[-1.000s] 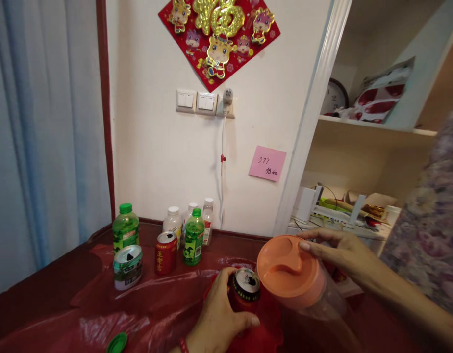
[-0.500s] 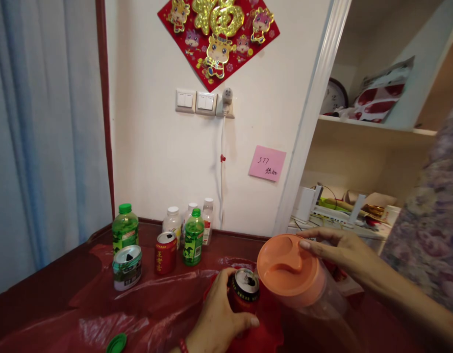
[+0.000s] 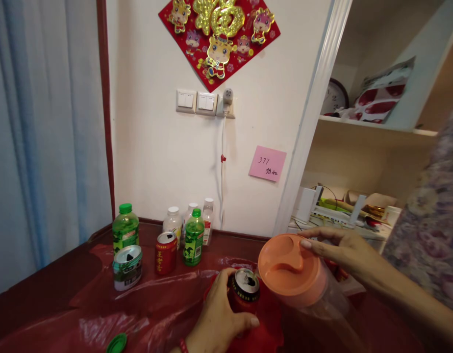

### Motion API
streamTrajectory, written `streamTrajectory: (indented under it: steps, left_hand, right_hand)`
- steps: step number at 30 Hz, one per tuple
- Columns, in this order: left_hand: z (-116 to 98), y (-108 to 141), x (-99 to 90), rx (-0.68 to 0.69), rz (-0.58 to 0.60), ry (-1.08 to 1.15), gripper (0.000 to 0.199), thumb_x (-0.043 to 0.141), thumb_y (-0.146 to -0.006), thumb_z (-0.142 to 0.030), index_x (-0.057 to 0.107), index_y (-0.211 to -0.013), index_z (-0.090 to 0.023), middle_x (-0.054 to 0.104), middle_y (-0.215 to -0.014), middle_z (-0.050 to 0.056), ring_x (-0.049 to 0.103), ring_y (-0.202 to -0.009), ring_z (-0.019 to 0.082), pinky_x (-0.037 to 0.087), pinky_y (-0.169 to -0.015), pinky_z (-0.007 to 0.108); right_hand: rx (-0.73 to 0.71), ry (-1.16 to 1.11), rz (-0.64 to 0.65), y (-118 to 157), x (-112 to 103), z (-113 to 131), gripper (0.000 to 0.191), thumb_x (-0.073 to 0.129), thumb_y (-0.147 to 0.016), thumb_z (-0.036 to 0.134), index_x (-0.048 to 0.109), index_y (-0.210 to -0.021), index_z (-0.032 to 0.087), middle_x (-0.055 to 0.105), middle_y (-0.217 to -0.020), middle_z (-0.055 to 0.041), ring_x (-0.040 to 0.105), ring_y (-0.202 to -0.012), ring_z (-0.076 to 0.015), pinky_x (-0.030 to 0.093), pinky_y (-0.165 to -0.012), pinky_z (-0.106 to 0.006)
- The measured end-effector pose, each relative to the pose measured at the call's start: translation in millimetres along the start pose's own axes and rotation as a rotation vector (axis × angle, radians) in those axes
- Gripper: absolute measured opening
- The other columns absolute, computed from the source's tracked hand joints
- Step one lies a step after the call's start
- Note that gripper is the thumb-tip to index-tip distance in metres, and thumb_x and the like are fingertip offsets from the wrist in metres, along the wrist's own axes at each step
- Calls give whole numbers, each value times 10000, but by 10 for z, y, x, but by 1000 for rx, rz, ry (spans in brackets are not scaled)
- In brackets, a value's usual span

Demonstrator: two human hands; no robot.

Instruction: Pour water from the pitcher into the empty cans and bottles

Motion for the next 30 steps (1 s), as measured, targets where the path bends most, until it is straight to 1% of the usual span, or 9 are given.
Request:
streamTrajectory:
  steps: [3, 7, 12, 15, 19, 22, 26, 30]
  left_hand:
    - [-2, 3, -11, -2, -13, -13, 760, 785, -477, -71, 537, -1184, -196, 665, -1206, 83, 575, -1136, 302, 421, -998, 375]
    - [15, -5, -3, -2, -13, -16, 779, 793, -466, -61, 534, -1188, -192, 669, -1199, 79, 577, -1124, 295, 422, -984, 361]
    - [20, -10, -9, 9, -12, -16, 781, 814, -458, -71, 538, -1179, -190, 670, -1189, 77, 577, -1111, 290, 418, -987, 357]
    - [8, 2, -4, 9, -2, -8, 774, 791, -463, -47, 538, -1180, -190, 666, -1188, 73, 578, -1110, 283, 421, -977, 345]
    - [-6, 10, 9, 10, 8, -7, 764, 779, -466, -37, 541, -1176, -190, 663, -1192, 71, 575, -1118, 280, 415, -984, 341]
    - [20, -2, -2, -4, -4, -16, 777, 798, -464, -57, 538, -1184, -191, 661, -1200, 75, 570, -1130, 287, 412, -990, 348]
    - [19, -18, -7, 27, -4, -19, 797, 838, -458, -113, 537, -1191, -198, 663, -1204, 81, 576, -1129, 298, 419, -988, 358]
    - [22, -20, -9, 29, 0, -32, 782, 846, -462, -140, 545, -1181, -204, 665, -1206, 85, 577, -1135, 307, 421, -993, 372]
  right_hand:
    - [5, -9, -6, 7, -10, -22, 614, 756, -631, 670, 754, -1024, 198, 466, -478, 45, 389, -454, -109, 283, -395, -214]
    - [34, 0, 9, 22, 4, -77, 672, 732, -630, 722, 739, -1052, 200, 462, -460, 48, 335, -426, -94, 236, -410, -222]
    - [31, 5, 25, 19, 24, -77, 683, 716, -639, 740, 734, -1058, 201, 463, -464, 48, 303, -416, -86, 201, -415, -228]
    - [29, 7, 14, 19, 18, -52, 674, 725, -627, 734, 742, -1042, 203, 439, -447, 55, 331, -418, -97, 231, -406, -225]
    - [16, -19, 10, 40, 17, -4, 630, 749, -620, 697, 752, -998, 194, 476, -473, 48, 369, -436, -98, 266, -403, -213]
    - [16, -36, 37, 49, 41, 7, 592, 748, -654, 666, 751, -1011, 193, 491, -469, 48, 351, -423, -89, 251, -390, -208]
    - [1, -10, 42, 39, 43, 27, 559, 742, -672, 652, 754, -1000, 200, 489, -470, 45, 361, -423, -100, 257, -378, -213]
    - [-3, 6, 33, 29, 38, 38, 588, 737, -658, 668, 750, -1003, 191, 472, -464, 50, 366, -428, -108, 276, -383, -221]
Point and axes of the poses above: each hand's wrist, its own y-axis away from the middle knuckle, its own x-axis out of the palm, z = x × y, the point moved 10 cm from there along -y, towards the middle knuckle
